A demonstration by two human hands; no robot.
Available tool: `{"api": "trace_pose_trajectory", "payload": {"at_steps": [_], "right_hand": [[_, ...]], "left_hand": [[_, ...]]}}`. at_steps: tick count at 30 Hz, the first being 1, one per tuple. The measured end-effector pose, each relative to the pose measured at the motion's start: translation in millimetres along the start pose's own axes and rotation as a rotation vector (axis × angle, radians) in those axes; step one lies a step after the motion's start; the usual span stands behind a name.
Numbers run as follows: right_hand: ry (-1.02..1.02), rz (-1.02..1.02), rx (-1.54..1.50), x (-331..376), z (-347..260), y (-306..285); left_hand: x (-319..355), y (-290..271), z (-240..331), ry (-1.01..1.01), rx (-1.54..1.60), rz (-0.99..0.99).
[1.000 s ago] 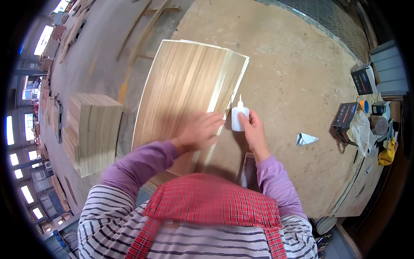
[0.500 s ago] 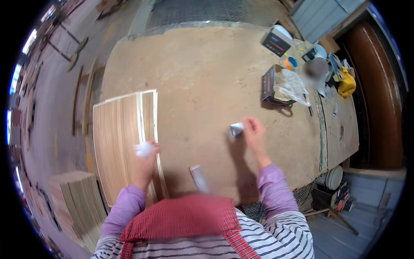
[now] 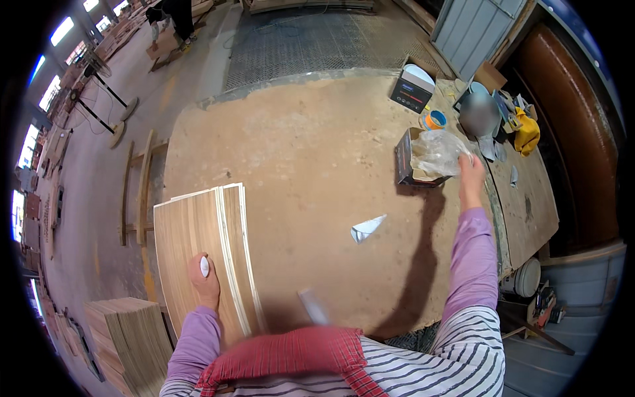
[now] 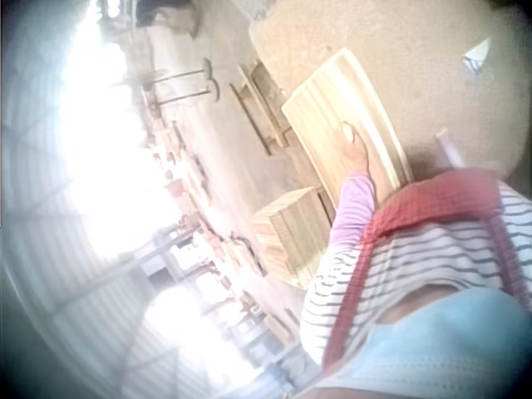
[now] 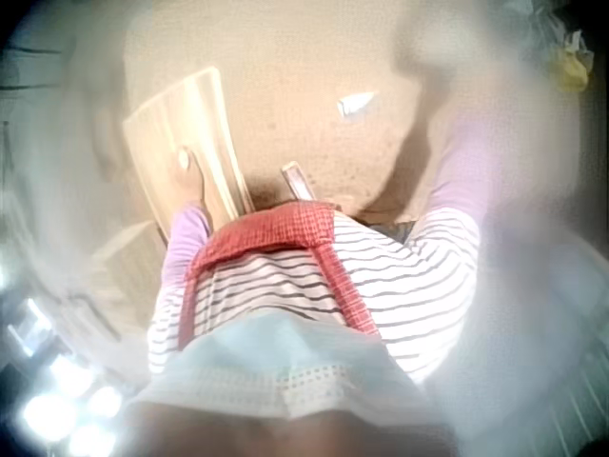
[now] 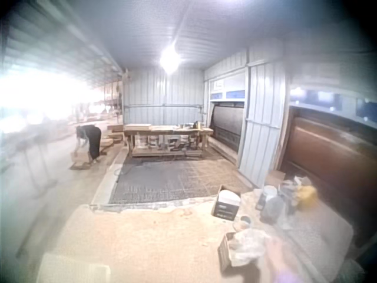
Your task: The person applies glue to the edges of thin wooden strips and attaches them to the perimeter of a rectangular wooden panel. They use a small white bottle to dispense the adhesive and a metal block to press the strips firmly onto the panel surface. The process is repeated for multiple panels in a workshop environment.
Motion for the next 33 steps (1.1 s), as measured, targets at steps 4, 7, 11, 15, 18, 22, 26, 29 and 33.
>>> {"api": "trace_pose_trajectory", "payload": {"at_steps": [4, 7, 11, 15, 18, 22, 26, 29, 33], "right_hand": [[-0.521, 0.081, 0.160, 23.0, -90.8, 101.2], [-0.623, -0.214, 0.381, 64.1, -92.5, 213.6], [-0.758, -0.450, 0.869, 140.0, -57.1, 283.0], [-0.898, -0.700, 1.198, 190.0, -57.3, 269.2], [-0.879, -0.665, 0.922, 192.3, -107.8, 220.1], [-0.808, -0.178, 0.139, 100.9, -144.3, 104.1], [-0.437, -0.467, 0.195, -14.1, -56.7, 149.2], [-0.217, -0.890, 0.481, -29.5, 17.2, 180.0], [-0.444, -0.650, 0.969, -38.7, 11.8, 215.3]], "left_hand": [[-4.3, 0.2, 11.0, 0.038, -0.031, -0.011], [-4.8, 0.1, 15.6, 0.057, -0.043, -0.018], [-3.4, 1.3, 12.0, 0.035, -0.050, -0.044], [-2.4, -0.7, 13.5, 0.067, -0.092, -0.025], [-1.4, -1.7, 11.9, 0.035, -0.029, -0.004], [-3.1, -4.1, 12.8, 0.041, -0.050, 0.003], [-2.5, -22.2, -8.2, -0.098, -0.075, 0.025], [-1.0, -13.2, -6.8, -0.100, -0.118, 0.000], [0.8, 13.9, -3.0, -0.101, -0.045, -0.096]]}}
Point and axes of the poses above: each hand's wrist, its own x-axis away from the middle knuckle, its own y-axis out of the palm, z = x × y, the point moved 10 cm from there along -x, towards the middle knuckle, and after that the axes turned 2 degrees about -z, right-handed, at the moved point
